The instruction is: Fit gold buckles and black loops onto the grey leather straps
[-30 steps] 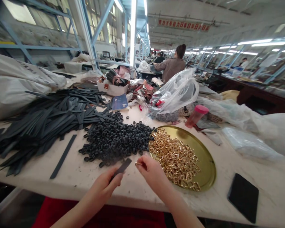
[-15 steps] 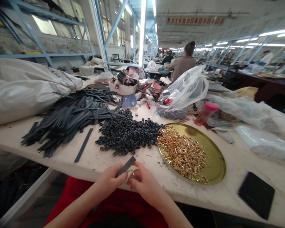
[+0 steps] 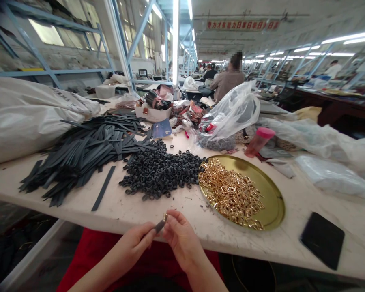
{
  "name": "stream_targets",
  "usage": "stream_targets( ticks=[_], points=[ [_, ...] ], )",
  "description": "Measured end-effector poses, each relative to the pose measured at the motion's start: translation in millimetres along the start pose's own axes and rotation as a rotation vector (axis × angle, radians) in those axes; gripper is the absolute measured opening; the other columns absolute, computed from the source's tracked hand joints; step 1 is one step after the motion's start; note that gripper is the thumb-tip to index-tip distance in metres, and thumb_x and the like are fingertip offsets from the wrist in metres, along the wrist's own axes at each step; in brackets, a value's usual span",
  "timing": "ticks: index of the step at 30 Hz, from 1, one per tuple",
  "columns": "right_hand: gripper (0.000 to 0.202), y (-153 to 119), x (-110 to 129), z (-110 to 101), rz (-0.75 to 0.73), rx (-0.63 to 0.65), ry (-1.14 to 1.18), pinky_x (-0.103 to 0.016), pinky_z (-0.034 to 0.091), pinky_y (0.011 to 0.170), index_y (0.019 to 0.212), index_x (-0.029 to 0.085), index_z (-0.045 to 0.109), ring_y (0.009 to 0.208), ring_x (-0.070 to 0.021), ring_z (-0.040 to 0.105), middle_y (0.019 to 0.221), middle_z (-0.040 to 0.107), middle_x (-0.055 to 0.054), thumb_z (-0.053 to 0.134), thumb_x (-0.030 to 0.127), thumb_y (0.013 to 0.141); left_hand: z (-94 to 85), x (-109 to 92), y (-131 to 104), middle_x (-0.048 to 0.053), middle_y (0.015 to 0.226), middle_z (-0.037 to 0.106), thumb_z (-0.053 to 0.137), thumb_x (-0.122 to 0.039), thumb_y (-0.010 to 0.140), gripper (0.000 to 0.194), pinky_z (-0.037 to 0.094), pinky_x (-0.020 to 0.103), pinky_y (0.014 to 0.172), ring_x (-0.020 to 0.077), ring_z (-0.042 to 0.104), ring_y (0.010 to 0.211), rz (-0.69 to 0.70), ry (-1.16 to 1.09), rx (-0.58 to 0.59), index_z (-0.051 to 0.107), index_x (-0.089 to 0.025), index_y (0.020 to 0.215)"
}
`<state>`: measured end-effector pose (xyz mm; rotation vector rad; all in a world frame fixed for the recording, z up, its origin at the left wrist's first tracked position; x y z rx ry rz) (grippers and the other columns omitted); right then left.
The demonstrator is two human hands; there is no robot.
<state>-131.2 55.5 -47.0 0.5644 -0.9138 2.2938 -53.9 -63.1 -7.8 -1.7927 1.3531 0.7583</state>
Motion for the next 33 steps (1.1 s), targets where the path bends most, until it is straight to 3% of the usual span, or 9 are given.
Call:
stream_targets(
  ticks=[6, 10, 14, 18, 21, 25, 27, 31, 33],
  points=[
    [0.025, 2.3, -5.4, -3.9, -0.051, -0.034, -0.008, -0.015, 0.047, 0.050, 0.081, 0.018, 0.061, 0.051, -0.0040, 0.052, 0.066, 0.057, 0.005, 0.075, 0.024, 0.061, 3.0, 2.0, 4.0, 0.003, 0.072, 0.059, 0.033, -0.030, 0.087, 0.028, 0.035, 0.023, 0.063, 0.0166, 0.051, 0.069, 0.016, 0.077, 0.018, 0.053, -0.018, 0.071],
    [0.026, 4.4, -9.7, -3.1, 0.030, -0.060, -0.004, -0.017, 0.046, 0.050, 0.079, 0.018, 0.060, 0.051, -0.0053, 0.051, 0.068, 0.057, 0.004, 0.076, 0.026, 0.059, 2.8, 1.9, 6.0, 0.004, 0.077, 0.060, 0.034, -0.031, 0.086, 0.028, 0.036, 0.024, 0.066, 0.0179, 0.051, 0.073, 0.016, 0.066, -0.029, 0.055, -0.018, 0.074],
    [0.022, 3.8, -16.1, 2.2, -0.103, 0.025, -0.287, -0.019, 0.043, 0.053, 0.075, 0.016, 0.058, 0.055, -0.0076, 0.050, 0.066, 0.058, 0.003, 0.071, 0.032, 0.065, 4.5, 4.4, 6.2, 0.001, 0.073, 0.057, 0.039, -0.025, 0.082, 0.015, 0.038, 0.023, 0.064, 0.0147, 0.050, 0.069, -0.038, -0.170, -0.025, 0.051, -0.017, 0.078],
    [0.023, 2.1, -16.6, 5.4, -0.260, 0.032, -0.539, -0.022, 0.042, 0.056, 0.072, 0.016, 0.058, 0.059, -0.0107, 0.049, 0.063, 0.056, 0.002, 0.066, 0.038, 0.069, 9.5, 14.0, 9.0, -0.004, 0.060, 0.049, 0.041, -0.032, 0.081, 0.017, 0.031, 0.019, 0.045, 0.0074, 0.039, 0.047, -0.163, -0.437, 0.028, 0.044, -0.016, 0.076],
    [0.023, 2.2, -17.8, 9.0, -0.152, 0.075, -0.457, -0.023, 0.041, 0.054, 0.075, 0.017, 0.056, 0.056, -0.0106, 0.048, 0.063, 0.055, 0.002, 0.062, 0.039, 0.072, 11.8, 16.9, 10.9, -0.005, 0.056, 0.048, 0.041, -0.040, 0.079, 0.024, 0.020, 0.018, 0.036, 0.0039, 0.030, 0.036, -0.222, -0.568, 0.071, 0.040, -0.017, 0.073],
    [0.020, 0.2, -22.2, 12.6, -0.013, 0.136, -0.311, -0.023, 0.041, 0.052, 0.077, 0.017, 0.051, 0.051, -0.0102, 0.047, 0.061, 0.052, 0.003, 0.056, 0.037, 0.075, 13.3, 16.0, 10.2, -0.006, 0.053, 0.048, 0.046, -0.043, 0.074, 0.026, 0.018, 0.017, 0.035, 0.0028, 0.031, 0.034, -0.262, -0.631, 0.066, 0.040, -0.018, 0.071],
    [0.018, -2.0, -22.1, 9.7, -0.116, 0.093, -0.469, -0.023, 0.041, 0.053, 0.076, 0.018, 0.051, 0.053, -0.0110, 0.047, 0.062, 0.052, 0.002, 0.054, 0.036, 0.076, 15.6, 17.4, 8.5, -0.006, 0.053, 0.048, 0.046, -0.043, 0.073, 0.026, 0.018, 0.017, 0.035, 0.0030, 0.030, 0.033, -0.280, -0.644, 0.063, 0.040, -0.018, 0.071],
    [0.012, -7.8, -17.1, 0.8, -0.470, 0.037, -0.940, -0.024, 0.040, 0.057, 0.071, 0.019, 0.053, 0.063, -0.0143, 0.050, 0.069, 0.054, 0.000, 0.057, 0.031, 0.073, 17.7, 20.0, 1.2, -0.006, 0.052, 0.048, 0.045, -0.039, 0.076, 0.023, 0.023, 0.018, 0.039, 0.0055, 0.034, 0.038, -0.258, -0.550, 0.004, 0.042, -0.018, 0.068],
    [0.012, -9.1, -15.1, -2.8, -0.463, 0.040, -0.994, -0.024, 0.039, 0.057, 0.069, 0.019, 0.052, 0.061, -0.0140, 0.049, 0.066, 0.052, 0.001, 0.058, 0.030, 0.072, 15.0, 16.7, -4.9, -0.005, 0.053, 0.050, 0.046, -0.036, 0.077, 0.021, 0.029, 0.019, 0.045, 0.0075, 0.040, 0.045, -0.201, -0.451, -0.026, 0.044, -0.017, 0.067]
  ],
)
Point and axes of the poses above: each hand's wrist, its own y-axis towards the middle knuckle, its own z-axis out of the palm, x = y × z, the point moved 2 cm from there along y, towards the middle knuckle
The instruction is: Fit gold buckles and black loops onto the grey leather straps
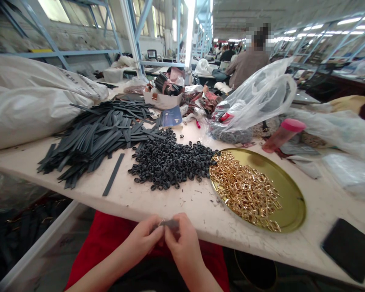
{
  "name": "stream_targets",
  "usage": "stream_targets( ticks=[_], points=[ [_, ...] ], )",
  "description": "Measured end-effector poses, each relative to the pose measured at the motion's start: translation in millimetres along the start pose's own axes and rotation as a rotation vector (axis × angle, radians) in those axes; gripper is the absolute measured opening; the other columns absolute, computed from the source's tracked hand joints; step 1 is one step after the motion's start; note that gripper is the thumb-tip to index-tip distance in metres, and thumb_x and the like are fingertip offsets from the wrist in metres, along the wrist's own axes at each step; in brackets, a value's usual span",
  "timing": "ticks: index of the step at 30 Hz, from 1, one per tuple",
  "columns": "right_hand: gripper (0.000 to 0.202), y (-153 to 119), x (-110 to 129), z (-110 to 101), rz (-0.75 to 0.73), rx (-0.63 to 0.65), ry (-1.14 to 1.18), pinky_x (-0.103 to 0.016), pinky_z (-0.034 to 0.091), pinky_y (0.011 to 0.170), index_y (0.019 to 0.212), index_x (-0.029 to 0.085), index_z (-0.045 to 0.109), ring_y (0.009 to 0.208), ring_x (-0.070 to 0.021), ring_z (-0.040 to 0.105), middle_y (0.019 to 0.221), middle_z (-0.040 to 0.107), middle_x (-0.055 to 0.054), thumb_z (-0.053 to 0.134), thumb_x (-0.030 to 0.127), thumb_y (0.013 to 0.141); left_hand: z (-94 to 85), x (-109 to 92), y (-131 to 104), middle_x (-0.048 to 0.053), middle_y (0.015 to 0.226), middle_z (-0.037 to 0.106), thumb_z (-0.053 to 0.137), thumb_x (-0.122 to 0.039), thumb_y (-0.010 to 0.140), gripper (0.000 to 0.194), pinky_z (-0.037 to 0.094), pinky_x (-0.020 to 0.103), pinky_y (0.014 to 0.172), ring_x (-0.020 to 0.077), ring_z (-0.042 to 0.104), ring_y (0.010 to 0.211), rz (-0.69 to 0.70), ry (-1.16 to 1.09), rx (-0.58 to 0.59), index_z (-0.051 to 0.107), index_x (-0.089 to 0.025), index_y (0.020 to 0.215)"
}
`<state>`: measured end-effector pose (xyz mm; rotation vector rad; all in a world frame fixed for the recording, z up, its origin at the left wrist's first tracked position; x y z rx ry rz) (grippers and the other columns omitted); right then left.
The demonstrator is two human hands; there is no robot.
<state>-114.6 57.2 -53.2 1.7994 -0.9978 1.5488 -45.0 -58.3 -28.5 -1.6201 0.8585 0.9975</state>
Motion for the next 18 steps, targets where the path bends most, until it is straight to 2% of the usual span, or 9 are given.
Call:
stream_targets(
  ticks=[2, 5, 8, 10, 12, 14, 16, 18],
  points=[
    [0.014, -1.1, -0.2, -1.4, 0.117, 0.087, 0.120, -0.024, 0.039, 0.056, 0.069, 0.019, 0.050, 0.058, -0.0129, 0.047, 0.062, 0.051, 0.003, 0.058, 0.031, 0.072, -1.0, -3.9, -7.2, -0.005, 0.055, 0.053, 0.047, -0.035, 0.078, 0.021, 0.031, 0.019, 0.048, 0.0082, 0.042, 0.048, 0.030, 0.066, 0.034, 0.047, -0.017, 0.068],
    [0.018, -5.3, 4.7, -0.5, 0.236, 0.210, 0.327, -0.023, 0.038, 0.056, 0.068, 0.018, 0.048, 0.058, -0.0114, 0.046, 0.061, 0.050, 0.004, 0.060, 0.031, 0.070, -1.5, -2.9, -11.6, -0.006, 0.049, 0.052, 0.049, -0.038, 0.078, 0.024, 0.027, 0.019, 0.044, 0.0067, 0.038, 0.041, -0.006, 0.079, 0.108, 0.045, -0.017, 0.067],
    [0.020, -8.3, 10.5, -2.6, 0.164, 0.212, 0.298, -0.022, 0.035, 0.055, 0.067, 0.018, 0.048, 0.057, -0.0102, 0.044, 0.059, 0.048, 0.006, 0.062, 0.033, 0.070, -1.5, 7.0, -4.7, -0.007, 0.043, 0.048, 0.053, -0.040, 0.074, 0.028, 0.023, 0.018, 0.038, 0.0056, 0.035, 0.034, -0.048, 0.026, 0.097, 0.040, -0.018, 0.064],
    [0.018, -4.4, 12.8, -5.6, 0.102, 0.281, 0.231, -0.022, 0.037, 0.057, 0.070, 0.018, 0.052, 0.060, -0.0112, 0.047, 0.062, 0.052, 0.004, 0.058, 0.035, 0.075, -2.0, 12.5, 2.3, -0.007, 0.046, 0.051, 0.055, -0.038, 0.071, 0.025, 0.024, 0.017, 0.035, 0.0059, 0.036, 0.033, -0.046, -0.035, 0.069, 0.041, -0.018, 0.073],
    [0.021, 8.5, 13.5, -10.1, 0.060, 0.370, 0.129, -0.023, 0.039, 0.058, 0.074, 0.018, 0.055, 0.062, -0.0127, 0.050, 0.064, 0.055, 0.002, 0.050, 0.037, 0.080, -3.3, 13.2, 8.0, -0.007, 0.054, 0.053, 0.055, -0.035, 0.072, 0.027, 0.028, 0.016, 0.036, 0.0063, 0.041, 0.036, 0.013, -0.059, 0.057, 0.043, -0.017, 0.088],
    [0.027, 31.9, 12.7, -16.4, -0.006, 0.311, -0.089, -0.024, 0.040, 0.057, 0.073, 0.018, 0.055, 0.061, -0.0132, 0.051, 0.063, 0.055, 0.001, 0.043, 0.039, 0.083, -4.8, 11.1, 12.1, -0.006, 0.056, 0.053, 0.050, -0.033, 0.076, 0.025, 0.031, 0.016, 0.039, 0.0059, 0.042, 0.039, 0.066, -0.026, 0.069, 0.046, -0.016, 0.094],
    [0.025, 60.4, 11.2, -21.2, -0.095, 0.108, -0.362, -0.025, 0.040, 0.060, 0.073, 0.018, 0.055, 0.062, -0.0140, 0.051, 0.065, 0.056, 0.000, 0.040, 0.035, 0.084, -7.2, 10.3, 15.8, -0.007, 0.051, 0.049, 0.044, -0.035, 0.079, 0.022, 0.028, 0.015, 0.038, 0.0049, 0.039, 0.037, 0.054, 0.012, 0.047, 0.050, -0.015, 0.086],
    [0.018, 86.1, 7.8, -19.7, -0.135, -0.024, -0.509, -0.027, 0.039, 0.066, 0.074, 0.019, 0.055, 0.070, -0.0165, 0.053, 0.072, 0.057, -0.002, 0.044, 0.030, 0.082, -10.0, 12.7, 19.8, -0.008, 0.047, 0.046, 0.041, -0.037, 0.079, 0.023, 0.024, 0.016, 0.035, 0.0046, 0.034, 0.033, 0.005, 0.004, -0.007, 0.048, -0.015, 0.081]
  ],
)
Point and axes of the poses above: each hand's wrist, its own y-axis towards the middle knuckle, its own z-axis out of the palm, x = y × z, the point moved 2 cm from there along y, towards the middle knuckle
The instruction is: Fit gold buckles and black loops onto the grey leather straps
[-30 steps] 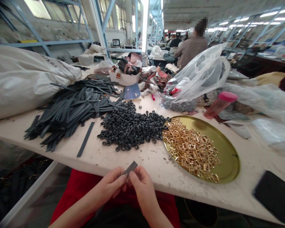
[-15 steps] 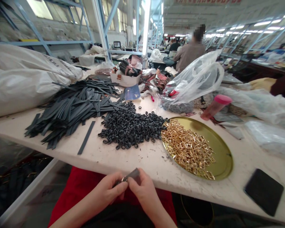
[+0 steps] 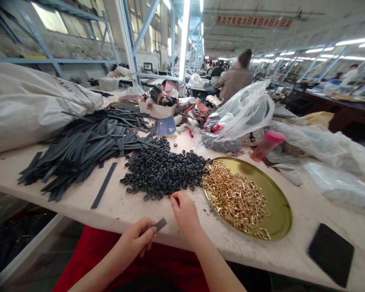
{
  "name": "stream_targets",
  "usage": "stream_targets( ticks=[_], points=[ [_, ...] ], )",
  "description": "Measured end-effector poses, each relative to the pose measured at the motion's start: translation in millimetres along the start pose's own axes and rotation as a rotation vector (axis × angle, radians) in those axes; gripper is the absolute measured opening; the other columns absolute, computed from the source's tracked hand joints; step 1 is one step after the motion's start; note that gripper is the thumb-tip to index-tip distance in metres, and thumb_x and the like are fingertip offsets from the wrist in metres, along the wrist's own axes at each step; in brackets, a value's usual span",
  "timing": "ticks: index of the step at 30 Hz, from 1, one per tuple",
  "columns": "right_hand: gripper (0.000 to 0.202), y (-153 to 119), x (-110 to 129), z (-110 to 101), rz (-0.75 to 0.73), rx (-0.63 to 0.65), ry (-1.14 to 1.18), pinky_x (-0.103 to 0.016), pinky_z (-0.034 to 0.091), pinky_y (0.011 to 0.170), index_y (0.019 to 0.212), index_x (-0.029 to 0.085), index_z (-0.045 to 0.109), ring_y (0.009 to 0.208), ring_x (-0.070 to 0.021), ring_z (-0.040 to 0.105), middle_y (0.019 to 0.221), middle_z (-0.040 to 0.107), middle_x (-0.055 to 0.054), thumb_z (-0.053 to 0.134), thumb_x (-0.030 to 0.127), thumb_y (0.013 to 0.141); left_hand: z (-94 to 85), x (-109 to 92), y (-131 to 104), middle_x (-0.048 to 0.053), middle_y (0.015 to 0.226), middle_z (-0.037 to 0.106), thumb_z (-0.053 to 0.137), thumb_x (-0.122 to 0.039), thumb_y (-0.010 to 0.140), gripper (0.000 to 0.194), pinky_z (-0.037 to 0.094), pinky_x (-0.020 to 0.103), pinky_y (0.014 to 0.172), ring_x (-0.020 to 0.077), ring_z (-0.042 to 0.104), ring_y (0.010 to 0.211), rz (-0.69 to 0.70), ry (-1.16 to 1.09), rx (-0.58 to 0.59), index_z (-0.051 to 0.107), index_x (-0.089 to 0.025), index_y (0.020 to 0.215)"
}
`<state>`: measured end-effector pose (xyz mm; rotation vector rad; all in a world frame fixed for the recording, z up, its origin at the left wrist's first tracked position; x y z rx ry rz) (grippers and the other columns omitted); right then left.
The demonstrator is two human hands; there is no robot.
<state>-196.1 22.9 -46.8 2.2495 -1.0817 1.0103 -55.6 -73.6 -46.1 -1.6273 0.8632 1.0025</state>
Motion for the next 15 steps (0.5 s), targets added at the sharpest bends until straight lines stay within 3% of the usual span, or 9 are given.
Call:
stream_targets(
  ticks=[5, 9, 13, 15],
  points=[
    [0.010, 26.3, -5.6, 20.8, 0.029, -0.053, -0.076, -0.033, 0.035, 0.070, 0.067, 0.019, 0.054, 0.074, -0.0213, 0.051, 0.076, 0.055, -0.006, 0.049, 0.023, 0.076, -8.6, 9.2, 11.7, -0.009, 0.043, 0.042, 0.041, -0.042, 0.077, 0.025, 0.021, 0.017, 0.034, 0.0059, 0.031, 0.031, -0.067, 0.011, -0.075, 0.045, -0.017, 0.077],
    [0.005, 23.2, -5.2, 25.5, 0.046, -0.019, -0.020, -0.032, 0.035, 0.071, 0.067, 0.020, 0.051, 0.076, -0.0203, 0.050, 0.077, 0.053, -0.004, 0.051, 0.018, 0.072, -18.9, 1.1, 24.7, -0.008, 0.046, 0.043, 0.042, -0.037, 0.079, 0.022, 0.030, 0.019, 0.042, 0.0081, 0.038, 0.039, 0.019, 0.122, -0.190, 0.049, -0.017, 0.074],
    [0.010, 14.8, -3.4, 18.6, 0.102, 0.110, 0.112, -0.027, 0.039, 0.058, 0.065, 0.019, 0.047, 0.062, -0.0158, 0.050, 0.063, 0.052, 0.000, 0.054, 0.024, 0.071, -22.2, -15.1, 35.2, -0.006, 0.050, 0.045, 0.043, -0.035, 0.080, 0.020, 0.033, 0.021, 0.051, 0.0111, 0.045, 0.049, 0.073, 0.194, -0.245, 0.052, -0.018, 0.077],
    [0.015, 7.8, -2.3, 14.2, 0.160, 0.241, 0.317, -0.025, 0.039, 0.055, 0.066, 0.019, 0.046, 0.056, -0.0129, 0.048, 0.059, 0.051, 0.003, 0.056, 0.029, 0.071, -20.0, -20.1, 36.1, -0.006, 0.052, 0.045, 0.043, -0.035, 0.080, 0.021, 0.033, 0.021, 0.052, 0.0114, 0.045, 0.050, 0.087, 0.209, -0.246, 0.054, -0.018, 0.078]
  ],
)
Point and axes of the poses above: each hand's wrist, its own y-axis towards the middle knuckle, its own z-axis out of the palm, x = y × z, the point moved 2 cm from there along y, towards the middle knuckle
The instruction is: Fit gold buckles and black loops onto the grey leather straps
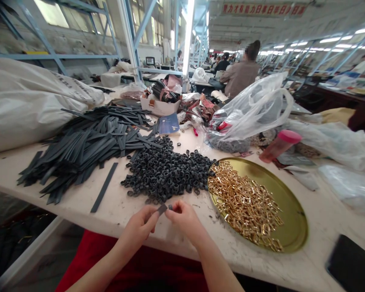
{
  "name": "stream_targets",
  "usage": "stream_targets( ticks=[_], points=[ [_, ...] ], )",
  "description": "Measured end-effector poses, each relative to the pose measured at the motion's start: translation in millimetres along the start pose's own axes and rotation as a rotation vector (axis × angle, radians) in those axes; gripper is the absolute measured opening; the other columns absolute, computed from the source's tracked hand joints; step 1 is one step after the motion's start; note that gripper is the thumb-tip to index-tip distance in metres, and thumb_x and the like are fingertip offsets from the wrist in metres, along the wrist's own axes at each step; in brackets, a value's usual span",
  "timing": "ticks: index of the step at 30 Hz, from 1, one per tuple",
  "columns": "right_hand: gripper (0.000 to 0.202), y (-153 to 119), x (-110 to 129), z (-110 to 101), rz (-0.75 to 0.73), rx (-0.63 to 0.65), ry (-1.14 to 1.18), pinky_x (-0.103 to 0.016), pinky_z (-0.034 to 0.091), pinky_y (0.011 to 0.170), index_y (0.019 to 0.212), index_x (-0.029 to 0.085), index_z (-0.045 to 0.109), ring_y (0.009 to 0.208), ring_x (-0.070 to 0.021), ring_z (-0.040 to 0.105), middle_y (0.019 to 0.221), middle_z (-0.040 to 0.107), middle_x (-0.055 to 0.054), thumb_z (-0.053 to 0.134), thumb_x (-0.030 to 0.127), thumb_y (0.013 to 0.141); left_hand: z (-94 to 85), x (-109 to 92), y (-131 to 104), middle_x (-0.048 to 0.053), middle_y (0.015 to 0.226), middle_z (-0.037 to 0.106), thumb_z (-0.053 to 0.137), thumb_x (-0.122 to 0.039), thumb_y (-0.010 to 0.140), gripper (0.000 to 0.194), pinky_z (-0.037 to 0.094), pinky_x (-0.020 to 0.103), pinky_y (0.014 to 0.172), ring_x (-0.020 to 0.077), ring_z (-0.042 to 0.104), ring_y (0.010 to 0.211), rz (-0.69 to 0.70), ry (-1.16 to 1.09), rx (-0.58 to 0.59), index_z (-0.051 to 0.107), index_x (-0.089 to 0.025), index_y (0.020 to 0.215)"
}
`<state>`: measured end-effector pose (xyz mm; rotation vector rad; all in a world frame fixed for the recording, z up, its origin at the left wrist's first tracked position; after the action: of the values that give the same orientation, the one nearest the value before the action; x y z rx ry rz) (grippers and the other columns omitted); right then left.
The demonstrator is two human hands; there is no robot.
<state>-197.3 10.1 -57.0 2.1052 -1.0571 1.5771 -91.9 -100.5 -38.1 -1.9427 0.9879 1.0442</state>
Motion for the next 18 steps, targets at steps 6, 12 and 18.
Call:
stream_targets(
  ticks=[6, 12, 18],
  points=[
    [0.022, -22.7, -2.1, -1.9, 0.120, 0.091, 0.563, -0.026, 0.039, 0.062, 0.066, 0.017, 0.050, 0.057, -0.0106, 0.048, 0.058, 0.053, 0.003, 0.063, 0.034, 0.069, 7.3, -3.2, -12.3, -0.006, 0.054, 0.044, 0.041, -0.033, 0.081, 0.022, 0.031, 0.021, 0.052, 0.0107, 0.042, 0.052, 0.039, -0.017, 0.071, 0.054, -0.017, 0.072],
    [0.027, -34.2, -5.2, 9.8, 0.038, -0.031, 0.518, -0.025, 0.037, 0.053, 0.075, 0.018, 0.053, 0.051, -0.0104, 0.047, 0.056, 0.052, 0.005, 0.068, 0.037, 0.063, 8.8, -6.5, -18.4, -0.007, 0.048, 0.041, 0.044, -0.034, 0.078, 0.023, 0.029, 0.020, 0.048, 0.0095, 0.039, 0.047, 0.005, -0.024, 0.208, 0.052, -0.017, 0.065],
    [0.026, -52.5, -1.9, 12.5, 0.068, -0.041, 0.538, -0.024, 0.036, 0.056, 0.075, 0.016, 0.057, 0.053, -0.0093, 0.045, 0.055, 0.051, 0.005, 0.065, 0.040, 0.068, 9.6, -14.2, -33.7, -0.003, 0.063, 0.058, 0.042, -0.019, 0.078, 0.022, 0.038, 0.021, 0.058, 0.0108, 0.051, 0.058, 0.084, -0.181, 0.205, 0.047, -0.017, 0.099]
  ],
)
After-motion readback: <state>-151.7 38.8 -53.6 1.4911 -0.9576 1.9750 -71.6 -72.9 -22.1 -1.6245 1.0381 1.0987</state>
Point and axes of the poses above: each hand's wrist, its own y-axis towards the middle knuckle, its own z-axis out of the palm, x = y × z, the point moved 2 cm from there along y, towards the middle knuckle
